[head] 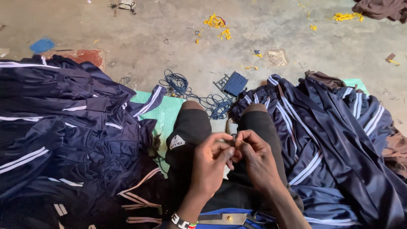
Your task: Trimming loose threads from navy blue tracksuit bottoms using scissors
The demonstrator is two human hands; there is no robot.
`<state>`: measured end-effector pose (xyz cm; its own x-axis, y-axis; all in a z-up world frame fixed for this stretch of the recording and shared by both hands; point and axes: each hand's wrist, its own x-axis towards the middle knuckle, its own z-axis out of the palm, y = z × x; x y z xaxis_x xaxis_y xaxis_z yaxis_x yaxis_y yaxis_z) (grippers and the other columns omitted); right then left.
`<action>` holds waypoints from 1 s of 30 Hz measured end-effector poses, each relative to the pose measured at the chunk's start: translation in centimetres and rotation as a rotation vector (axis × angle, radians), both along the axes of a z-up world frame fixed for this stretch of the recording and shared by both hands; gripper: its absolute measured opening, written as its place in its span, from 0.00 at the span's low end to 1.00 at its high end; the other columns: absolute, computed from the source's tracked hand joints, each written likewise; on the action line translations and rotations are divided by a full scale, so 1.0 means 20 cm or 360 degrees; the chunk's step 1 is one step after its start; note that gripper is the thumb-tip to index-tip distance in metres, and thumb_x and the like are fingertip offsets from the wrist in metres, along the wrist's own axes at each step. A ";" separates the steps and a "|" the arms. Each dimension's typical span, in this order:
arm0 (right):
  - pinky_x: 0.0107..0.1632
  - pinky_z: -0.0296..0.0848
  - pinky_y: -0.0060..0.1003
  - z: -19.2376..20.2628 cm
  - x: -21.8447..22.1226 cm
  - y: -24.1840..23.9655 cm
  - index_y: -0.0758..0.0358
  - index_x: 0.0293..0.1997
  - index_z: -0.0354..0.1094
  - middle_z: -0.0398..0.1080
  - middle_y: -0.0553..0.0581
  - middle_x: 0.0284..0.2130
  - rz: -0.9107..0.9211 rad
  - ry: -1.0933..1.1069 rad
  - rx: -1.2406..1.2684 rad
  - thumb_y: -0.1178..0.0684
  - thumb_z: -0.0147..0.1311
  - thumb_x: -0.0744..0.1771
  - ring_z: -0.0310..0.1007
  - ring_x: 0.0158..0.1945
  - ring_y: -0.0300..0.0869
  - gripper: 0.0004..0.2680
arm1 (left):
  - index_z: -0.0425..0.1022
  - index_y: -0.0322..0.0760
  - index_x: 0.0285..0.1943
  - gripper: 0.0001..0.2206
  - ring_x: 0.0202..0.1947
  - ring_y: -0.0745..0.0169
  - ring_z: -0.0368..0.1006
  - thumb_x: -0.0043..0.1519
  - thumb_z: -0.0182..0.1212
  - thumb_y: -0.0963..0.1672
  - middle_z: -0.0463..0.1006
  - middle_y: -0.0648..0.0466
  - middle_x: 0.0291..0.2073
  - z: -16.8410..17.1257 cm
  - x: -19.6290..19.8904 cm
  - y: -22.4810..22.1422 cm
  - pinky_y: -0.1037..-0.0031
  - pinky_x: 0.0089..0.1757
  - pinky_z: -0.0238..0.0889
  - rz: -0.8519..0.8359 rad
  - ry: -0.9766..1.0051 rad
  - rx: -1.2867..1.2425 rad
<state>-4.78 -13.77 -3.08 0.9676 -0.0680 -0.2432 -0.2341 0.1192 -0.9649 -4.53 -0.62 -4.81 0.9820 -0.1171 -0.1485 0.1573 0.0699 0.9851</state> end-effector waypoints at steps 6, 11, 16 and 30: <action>0.46 0.68 0.35 0.09 0.01 -0.04 0.58 0.43 0.66 0.62 0.53 0.36 0.0207 -0.0645 -0.0445 0.53 0.51 0.70 0.65 0.41 0.40 0.03 | 0.83 0.31 0.45 0.12 0.19 0.69 0.68 0.59 0.56 0.34 0.76 0.53 0.20 -0.16 0.01 -0.06 0.77 0.26 0.66 0.0217 0.0203 -0.0299; 0.58 0.65 0.33 0.35 0.03 -0.17 0.58 0.42 0.62 0.60 0.55 0.44 -0.0116 -0.1079 -0.0074 0.59 0.50 0.70 0.66 0.48 0.42 0.01 | 0.88 0.33 0.38 0.09 0.19 0.74 0.65 0.57 0.61 0.37 0.78 0.56 0.17 -0.13 0.02 0.01 0.80 0.27 0.63 0.0263 0.0214 0.0086; 0.60 0.62 0.41 0.40 0.11 -0.30 0.72 0.51 0.69 0.68 0.67 0.51 -0.0029 -0.1092 -0.1547 0.66 0.57 0.71 0.65 0.56 0.52 0.05 | 0.87 0.37 0.36 0.08 0.25 0.76 0.73 0.55 0.62 0.41 0.84 0.58 0.25 -0.13 0.03 0.04 0.78 0.27 0.64 0.0283 -0.0066 0.0197; 0.28 0.57 0.36 -0.13 0.22 -0.29 0.54 0.51 0.75 0.73 0.51 0.32 0.1059 -0.0058 -0.1491 0.47 0.46 0.75 0.61 0.27 0.39 0.10 | 0.81 0.39 0.41 0.07 0.32 0.74 0.75 0.57 0.65 0.44 0.81 0.59 0.33 -0.46 -0.12 0.42 0.80 0.33 0.68 0.0784 0.0067 -0.0255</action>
